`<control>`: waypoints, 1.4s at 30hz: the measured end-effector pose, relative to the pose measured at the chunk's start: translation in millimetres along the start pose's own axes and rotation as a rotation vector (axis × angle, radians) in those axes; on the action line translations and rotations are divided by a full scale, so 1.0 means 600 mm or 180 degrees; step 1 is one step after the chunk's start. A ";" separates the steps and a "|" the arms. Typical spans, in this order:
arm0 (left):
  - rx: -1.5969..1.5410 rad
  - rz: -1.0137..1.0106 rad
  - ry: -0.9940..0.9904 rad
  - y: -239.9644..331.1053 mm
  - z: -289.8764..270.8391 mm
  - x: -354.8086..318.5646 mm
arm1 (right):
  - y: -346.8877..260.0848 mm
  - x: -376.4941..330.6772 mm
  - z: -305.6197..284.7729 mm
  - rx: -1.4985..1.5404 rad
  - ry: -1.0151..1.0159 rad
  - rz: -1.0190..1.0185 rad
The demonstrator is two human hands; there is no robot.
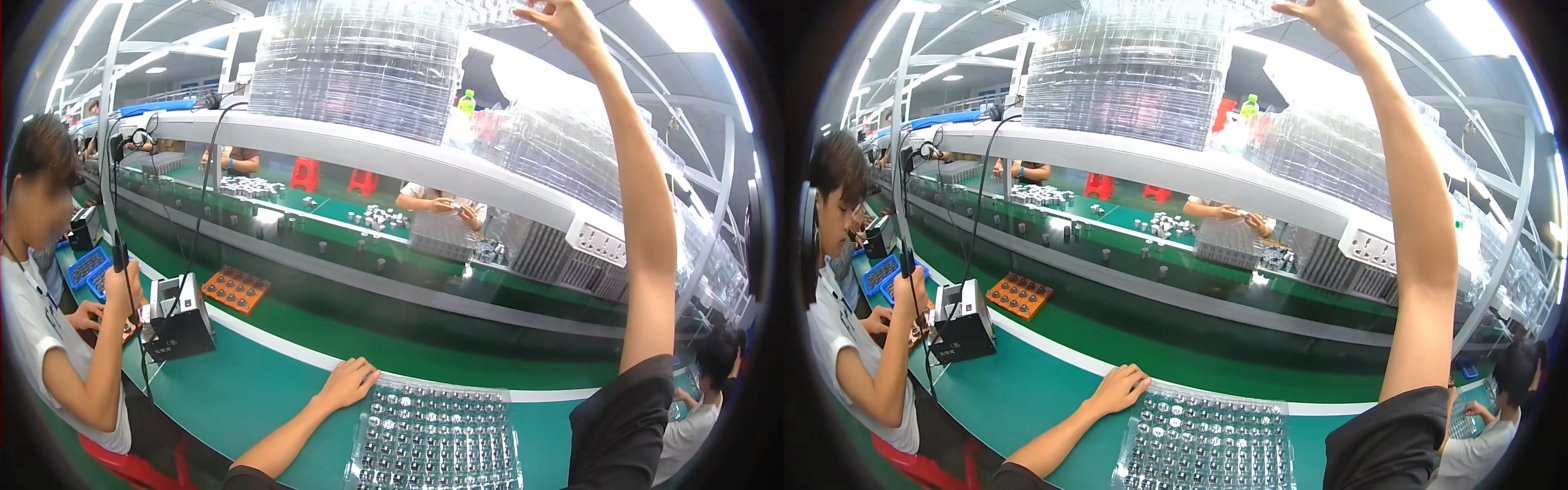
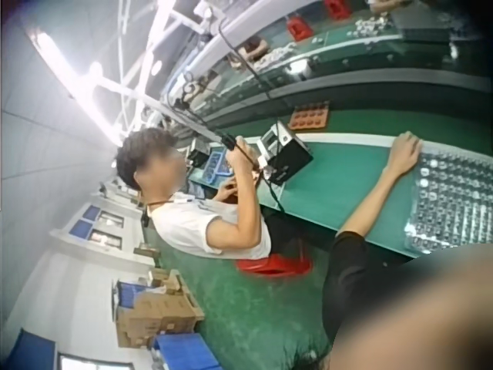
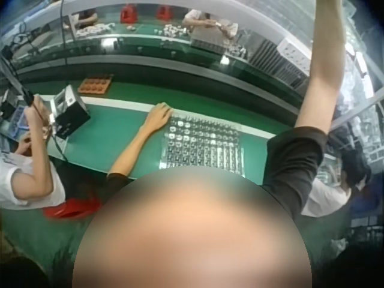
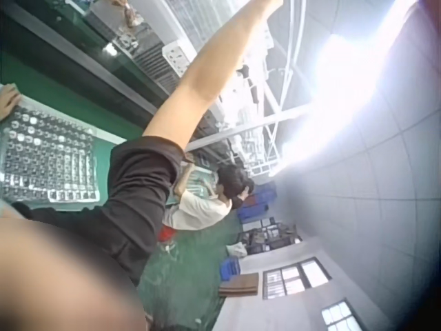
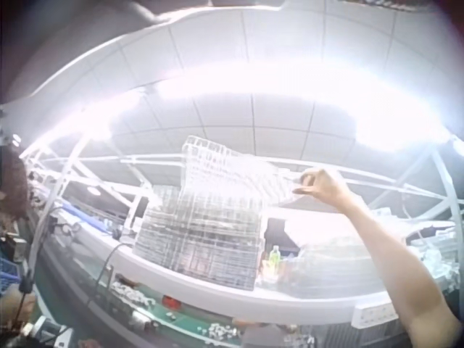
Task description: Manually picking up small electronic switches and placing them into a structured plastic tray.
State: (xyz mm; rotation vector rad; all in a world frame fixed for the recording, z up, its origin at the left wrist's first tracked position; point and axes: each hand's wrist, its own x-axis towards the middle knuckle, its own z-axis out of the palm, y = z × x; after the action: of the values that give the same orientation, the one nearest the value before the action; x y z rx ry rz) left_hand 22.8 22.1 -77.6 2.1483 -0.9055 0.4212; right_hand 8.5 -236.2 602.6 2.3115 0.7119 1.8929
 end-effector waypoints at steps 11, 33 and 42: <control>0.0009 0.0165 -0.0020 0.005 -0.005 0.005 | -0.236 0.094 0.036 -0.0684 -0.0041 0.0084; -0.0116 0.0081 0.0114 -0.002 -0.001 -0.004 | -0.310 0.175 0.186 0.0395 -0.0300 -0.0727; -0.0252 0.0045 0.0076 0.000 -0.005 0.000 | -0.328 0.156 0.182 0.0061 0.0643 -0.0947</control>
State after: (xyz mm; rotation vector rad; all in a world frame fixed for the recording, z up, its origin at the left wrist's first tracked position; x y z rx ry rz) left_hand 22.6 24.2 -75.5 2.0619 -0.9096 0.4106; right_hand 64.2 1.2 595.3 1.9094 1.0335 1.9983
